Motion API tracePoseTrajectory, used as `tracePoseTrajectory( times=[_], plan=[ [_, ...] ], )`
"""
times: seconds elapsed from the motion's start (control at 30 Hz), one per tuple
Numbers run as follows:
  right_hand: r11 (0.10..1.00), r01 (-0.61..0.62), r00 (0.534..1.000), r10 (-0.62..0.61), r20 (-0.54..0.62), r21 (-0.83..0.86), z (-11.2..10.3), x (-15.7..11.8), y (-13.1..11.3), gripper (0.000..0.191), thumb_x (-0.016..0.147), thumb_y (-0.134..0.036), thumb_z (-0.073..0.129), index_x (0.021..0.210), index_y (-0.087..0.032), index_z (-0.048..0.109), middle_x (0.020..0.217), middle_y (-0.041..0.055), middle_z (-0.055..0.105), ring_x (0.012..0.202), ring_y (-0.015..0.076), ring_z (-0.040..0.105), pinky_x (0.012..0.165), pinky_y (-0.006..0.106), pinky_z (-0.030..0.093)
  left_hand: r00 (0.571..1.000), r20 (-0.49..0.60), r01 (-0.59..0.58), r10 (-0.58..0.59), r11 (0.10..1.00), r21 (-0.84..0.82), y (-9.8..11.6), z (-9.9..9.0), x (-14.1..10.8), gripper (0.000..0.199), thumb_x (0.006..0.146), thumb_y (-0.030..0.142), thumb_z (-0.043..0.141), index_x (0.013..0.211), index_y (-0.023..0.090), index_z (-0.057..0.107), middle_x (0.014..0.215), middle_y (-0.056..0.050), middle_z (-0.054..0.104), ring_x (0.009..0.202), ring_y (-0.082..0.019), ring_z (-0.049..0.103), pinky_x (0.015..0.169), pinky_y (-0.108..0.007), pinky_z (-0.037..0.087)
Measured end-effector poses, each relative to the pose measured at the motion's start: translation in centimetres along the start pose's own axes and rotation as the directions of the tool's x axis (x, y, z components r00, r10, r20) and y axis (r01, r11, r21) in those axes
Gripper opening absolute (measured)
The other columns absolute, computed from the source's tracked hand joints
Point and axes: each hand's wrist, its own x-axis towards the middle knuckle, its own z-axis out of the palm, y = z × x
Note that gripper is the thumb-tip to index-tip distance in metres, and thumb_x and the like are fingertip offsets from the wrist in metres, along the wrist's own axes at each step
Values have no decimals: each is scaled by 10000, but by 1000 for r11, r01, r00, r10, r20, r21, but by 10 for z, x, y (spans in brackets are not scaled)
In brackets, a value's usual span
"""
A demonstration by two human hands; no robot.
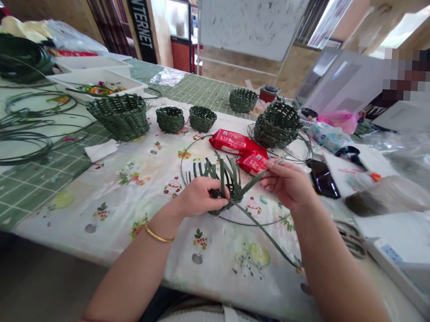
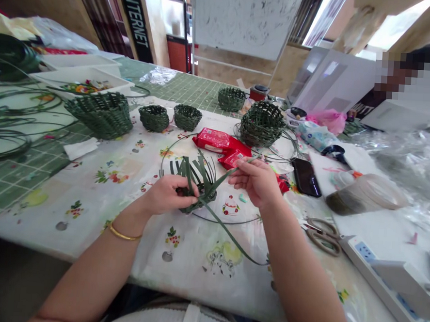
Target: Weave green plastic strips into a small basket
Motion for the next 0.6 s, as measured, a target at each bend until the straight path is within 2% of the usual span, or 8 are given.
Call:
tracePoseTrajectory(
  times=[0.1,0.27,0.4,0.53,0.6],
  plan=[
    [992,-120,993,120,-1,23,-12,8,8,79,785,-203,605,744,-142,578,540,10,632,423,92,589,379,160,435,1000,20,-5,5,1000,12,-1,1,-1,92,669,174,640,741,136,684,629,12,627,525,-71,517,475,-157,390],
    [983,-167,986,166,-21,-69,-19,15,34,136,826,-231,581,724,-142,572,553,2,610,411,63,538,376,148,405,997,34,74,-72,995,-62,-2,0,-2,140,675,220,656,780,129,673,588,19,587,500,-73,506,456,-160,399],
    [956,-202,979,196,-47,-215,-33,14,48,169,782,-269,637,694,-157,548,597,13,637,428,69,535,379,159,388,999,50,7,-8,1000,20,2,-1,-1,109,678,182,629,769,132,665,627,14,606,530,-73,516,494,-165,410],
    [857,-258,966,245,-88,-447,-50,4,43,343,749,-383,664,523,-162,531,412,8,546,320,80,424,331,198,285,997,55,-60,54,990,125,6,-3,-1,107,684,148,606,771,147,669,708,6,657,629,-94,571,592,-179,442],
    [746,-223,975,174,-139,-628,-48,-9,29,419,742,-432,660,447,-176,507,334,-1,473,288,80,355,340,224,238,997,54,-62,55,987,145,6,-3,0,101,690,151,606,765,151,673,690,11,658,608,-90,567,577,-177,434]
  ],
)
